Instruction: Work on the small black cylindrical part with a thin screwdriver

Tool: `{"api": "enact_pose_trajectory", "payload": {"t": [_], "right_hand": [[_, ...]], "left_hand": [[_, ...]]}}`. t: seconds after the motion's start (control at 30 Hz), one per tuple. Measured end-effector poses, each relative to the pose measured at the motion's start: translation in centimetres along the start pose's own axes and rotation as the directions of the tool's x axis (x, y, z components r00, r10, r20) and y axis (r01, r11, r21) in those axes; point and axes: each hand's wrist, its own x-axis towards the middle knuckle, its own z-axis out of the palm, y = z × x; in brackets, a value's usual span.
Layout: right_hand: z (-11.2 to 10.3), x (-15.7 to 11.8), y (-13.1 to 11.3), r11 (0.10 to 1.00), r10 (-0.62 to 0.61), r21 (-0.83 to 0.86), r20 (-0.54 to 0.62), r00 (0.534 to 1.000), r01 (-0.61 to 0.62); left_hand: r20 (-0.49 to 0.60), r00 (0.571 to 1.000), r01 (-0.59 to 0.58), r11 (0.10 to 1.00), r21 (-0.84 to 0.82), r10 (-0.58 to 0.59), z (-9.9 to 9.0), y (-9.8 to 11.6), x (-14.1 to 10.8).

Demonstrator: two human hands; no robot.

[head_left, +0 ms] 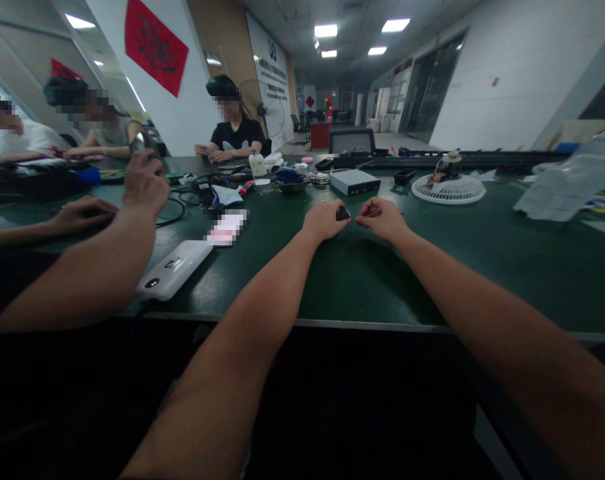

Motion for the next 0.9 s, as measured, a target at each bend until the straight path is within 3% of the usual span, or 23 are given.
{"api": "enact_pose_trajectory", "payload": {"t": [0.1, 0.17, 0.3, 0.53, 0.9], "right_hand": [[-0.02, 0.05, -0.36, 0.98, 0.074, 0.185, -0.01, 0.997, -0.071], [-0.17, 0.05, -0.43, 0.976, 0.069, 0.207, -0.03, 0.997, -0.061], [-0.35, -0.07, -0.46, 0.99, 0.019, 0.138, -0.06, 0.998, -0.01], [-0.01, -0.36, -0.92, 0.989, -0.06, 0.137, 0.034, 0.998, 0.055], [-0.38, -0.26, -0.43, 0.997, -0.052, -0.056, 0.004, 0.999, 0.052]], "left_hand": [[0.008, 0.999, -0.044, 0.999, -0.01, 0.044, 0.09, -0.06, 0.01], [0.028, 0.997, -0.072, 0.997, -0.018, 0.073, 0.12, -0.1, 0.06], [0.062, 0.992, -0.111, 0.993, -0.042, 0.113, 0.18, -0.2, 0.22], [0.065, 0.977, -0.195, 0.976, -0.097, 0.202, 0.28, -0.33, 0.34], [0.073, 0.956, -0.268, 0.95, -0.16, 0.283, 0.14, -0.52, 0.33]]}}
